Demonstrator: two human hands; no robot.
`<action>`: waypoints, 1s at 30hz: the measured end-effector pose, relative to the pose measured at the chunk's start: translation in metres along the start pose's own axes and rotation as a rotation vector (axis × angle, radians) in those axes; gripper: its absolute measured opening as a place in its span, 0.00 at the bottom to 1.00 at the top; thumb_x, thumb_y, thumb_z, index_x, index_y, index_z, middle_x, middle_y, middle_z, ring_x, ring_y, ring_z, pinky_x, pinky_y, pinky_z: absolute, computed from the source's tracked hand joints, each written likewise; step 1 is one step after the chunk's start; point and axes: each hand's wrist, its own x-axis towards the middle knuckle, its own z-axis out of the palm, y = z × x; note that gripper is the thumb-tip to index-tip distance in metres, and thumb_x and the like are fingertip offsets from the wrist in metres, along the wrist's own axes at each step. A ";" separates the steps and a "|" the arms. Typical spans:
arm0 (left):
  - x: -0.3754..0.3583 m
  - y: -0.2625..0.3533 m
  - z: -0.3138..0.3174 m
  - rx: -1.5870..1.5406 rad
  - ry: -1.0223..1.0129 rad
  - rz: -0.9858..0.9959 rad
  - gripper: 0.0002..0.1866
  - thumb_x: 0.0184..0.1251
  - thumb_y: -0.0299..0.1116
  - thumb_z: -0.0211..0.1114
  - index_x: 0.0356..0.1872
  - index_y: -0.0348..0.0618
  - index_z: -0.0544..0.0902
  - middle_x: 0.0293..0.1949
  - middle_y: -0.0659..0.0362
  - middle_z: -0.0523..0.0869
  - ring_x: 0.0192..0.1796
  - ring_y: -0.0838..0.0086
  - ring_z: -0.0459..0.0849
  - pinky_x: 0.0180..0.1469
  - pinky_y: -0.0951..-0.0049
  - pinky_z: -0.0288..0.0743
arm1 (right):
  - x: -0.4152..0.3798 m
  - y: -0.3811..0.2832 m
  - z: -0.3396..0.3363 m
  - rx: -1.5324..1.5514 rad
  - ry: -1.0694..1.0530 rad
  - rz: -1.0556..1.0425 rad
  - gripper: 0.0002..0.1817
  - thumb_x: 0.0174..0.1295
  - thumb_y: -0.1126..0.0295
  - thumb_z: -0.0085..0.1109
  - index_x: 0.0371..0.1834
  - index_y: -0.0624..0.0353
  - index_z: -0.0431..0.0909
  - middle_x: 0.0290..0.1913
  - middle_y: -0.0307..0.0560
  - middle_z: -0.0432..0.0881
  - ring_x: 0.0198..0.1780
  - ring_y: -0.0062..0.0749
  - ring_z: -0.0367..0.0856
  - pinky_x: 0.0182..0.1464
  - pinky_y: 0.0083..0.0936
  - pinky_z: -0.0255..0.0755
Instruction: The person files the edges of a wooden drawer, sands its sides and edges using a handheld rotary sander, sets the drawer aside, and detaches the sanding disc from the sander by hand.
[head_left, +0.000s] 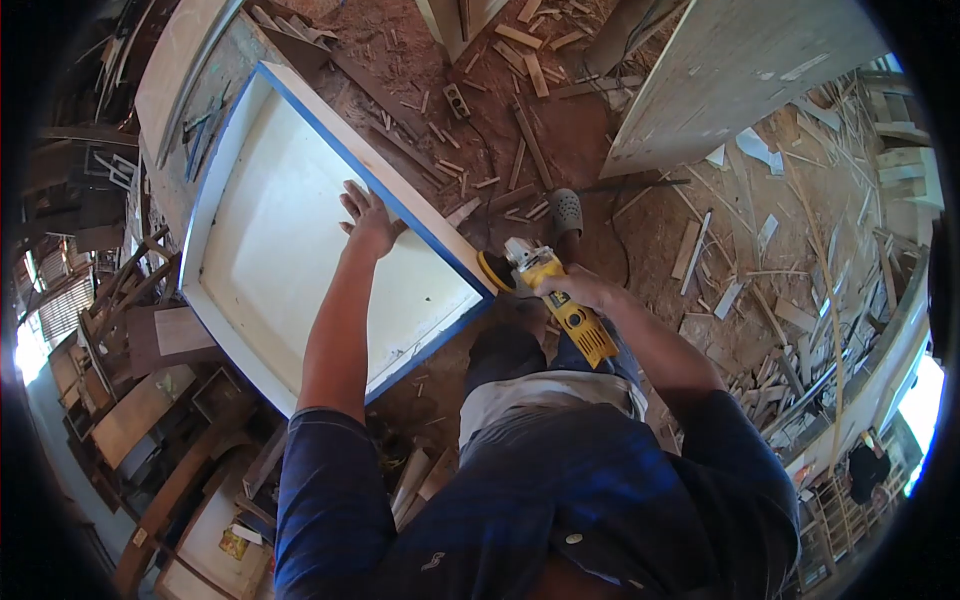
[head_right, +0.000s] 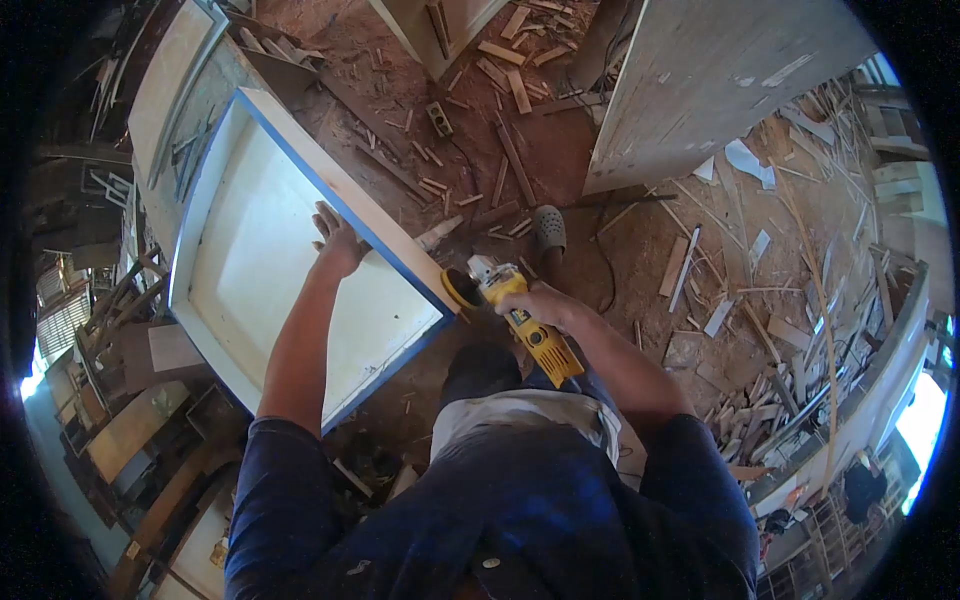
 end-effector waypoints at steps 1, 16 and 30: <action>0.001 -0.001 0.001 -0.004 0.001 0.002 0.65 0.72 0.53 0.75 0.89 0.44 0.32 0.85 0.33 0.16 0.87 0.32 0.22 0.79 0.19 0.49 | -0.006 -0.004 0.003 -0.013 0.010 -0.030 0.25 0.60 0.53 0.72 0.49 0.64 0.87 0.34 0.45 0.88 0.30 0.32 0.87 0.36 0.31 0.81; 0.000 0.000 0.001 -0.028 0.047 -0.002 0.67 0.68 0.54 0.78 0.90 0.49 0.34 0.86 0.33 0.22 0.88 0.31 0.25 0.78 0.17 0.49 | 0.027 -0.083 0.017 0.001 -0.097 -0.109 0.25 0.57 0.55 0.76 0.53 0.60 0.87 0.39 0.45 0.89 0.35 0.30 0.88 0.40 0.32 0.82; -0.006 0.003 -0.010 -0.041 0.013 0.000 0.68 0.64 0.60 0.77 0.90 0.42 0.38 0.86 0.31 0.23 0.87 0.29 0.25 0.79 0.16 0.44 | 0.161 -0.267 0.051 -0.003 -0.125 -0.169 0.22 0.60 0.53 0.74 0.41 0.63 0.86 0.30 0.47 0.87 0.26 0.34 0.88 0.31 0.31 0.84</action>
